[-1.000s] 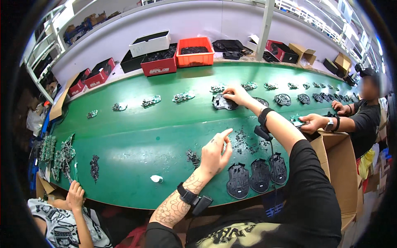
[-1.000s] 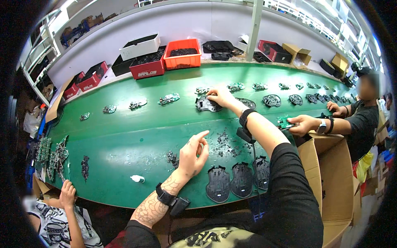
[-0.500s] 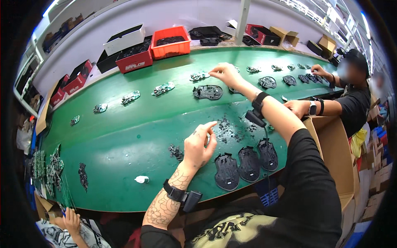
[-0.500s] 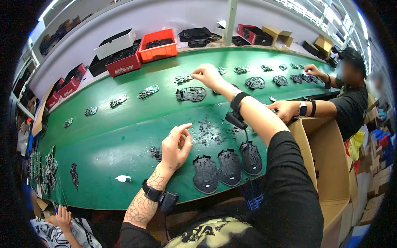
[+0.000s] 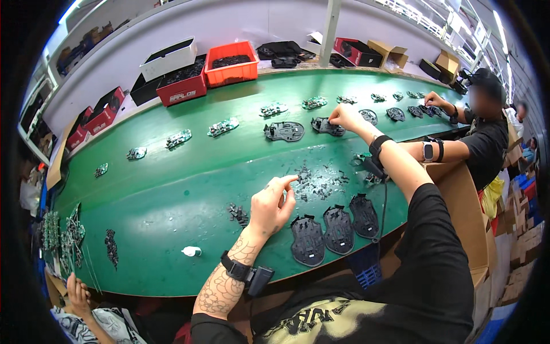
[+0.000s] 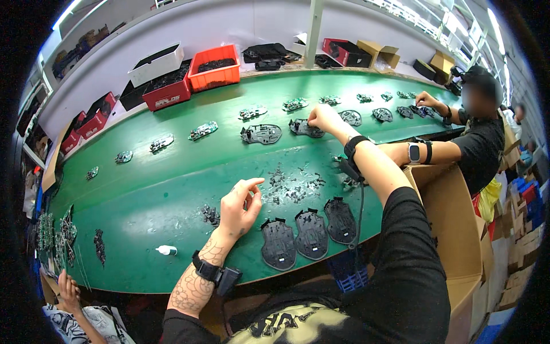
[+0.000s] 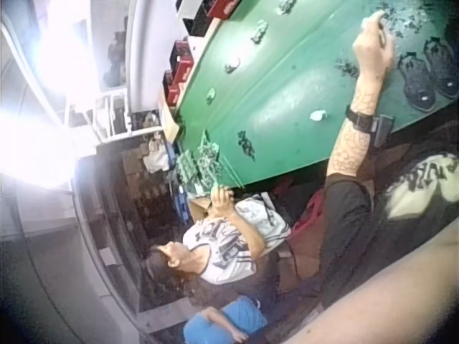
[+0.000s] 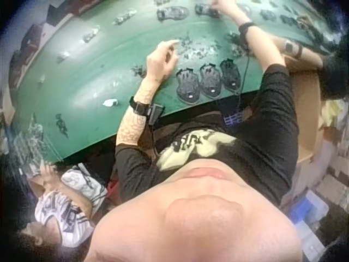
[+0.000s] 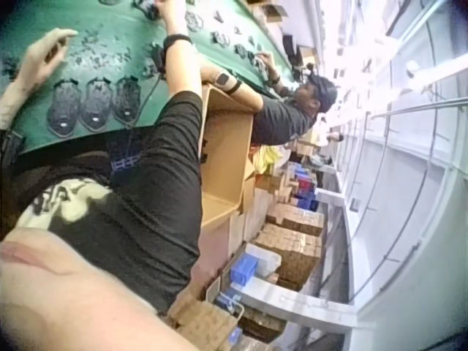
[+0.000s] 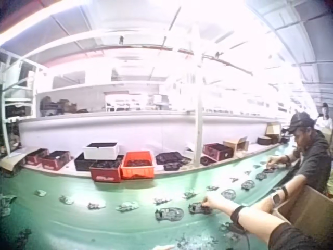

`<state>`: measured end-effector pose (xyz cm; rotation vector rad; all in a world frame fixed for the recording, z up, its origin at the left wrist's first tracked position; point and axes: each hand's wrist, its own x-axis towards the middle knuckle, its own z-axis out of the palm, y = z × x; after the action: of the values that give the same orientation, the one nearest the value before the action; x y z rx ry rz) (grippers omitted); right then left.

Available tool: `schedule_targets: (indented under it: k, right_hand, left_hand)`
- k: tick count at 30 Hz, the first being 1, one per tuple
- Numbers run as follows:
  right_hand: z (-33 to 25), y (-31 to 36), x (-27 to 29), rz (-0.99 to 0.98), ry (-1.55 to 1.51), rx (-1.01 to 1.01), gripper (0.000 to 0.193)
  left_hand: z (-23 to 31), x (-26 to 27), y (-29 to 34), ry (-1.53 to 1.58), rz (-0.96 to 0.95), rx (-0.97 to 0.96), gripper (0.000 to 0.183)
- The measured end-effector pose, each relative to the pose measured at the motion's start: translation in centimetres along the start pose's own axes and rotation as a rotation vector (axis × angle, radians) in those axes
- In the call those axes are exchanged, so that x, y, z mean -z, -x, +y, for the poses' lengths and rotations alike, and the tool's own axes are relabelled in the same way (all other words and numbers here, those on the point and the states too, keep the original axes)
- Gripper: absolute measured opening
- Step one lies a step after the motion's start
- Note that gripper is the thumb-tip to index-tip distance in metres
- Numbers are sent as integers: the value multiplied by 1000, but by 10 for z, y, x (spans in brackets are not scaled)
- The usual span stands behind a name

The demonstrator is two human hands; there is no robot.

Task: The person assembles electronic components on a green workbench in a factory setting. They pick up black plastic casings and small circuit boards, apply adhesive from a white bottle, and attach the boards to the casings. The person handles the items one at a time, placing the finished units in a row on the table.

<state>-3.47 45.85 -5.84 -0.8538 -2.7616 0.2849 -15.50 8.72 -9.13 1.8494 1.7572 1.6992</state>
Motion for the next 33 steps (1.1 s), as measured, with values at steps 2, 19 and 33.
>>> schedule_targets:
  k: [2, 19, 33]
  right_hand:
    - [3, -1, -4, 10, -1, 7, 19]
    - [23, -8, -5, -99, -86, 31, 16]
    - [30, -1, -4, 135, -183, 43, 14]
  left_hand:
    - [0, 0, -1, 1, -1, 3, 33]
    - [1, -1, 0, -9, -30, -4, 33]
    - [1, -1, -3, -16, -46, -5, 31]
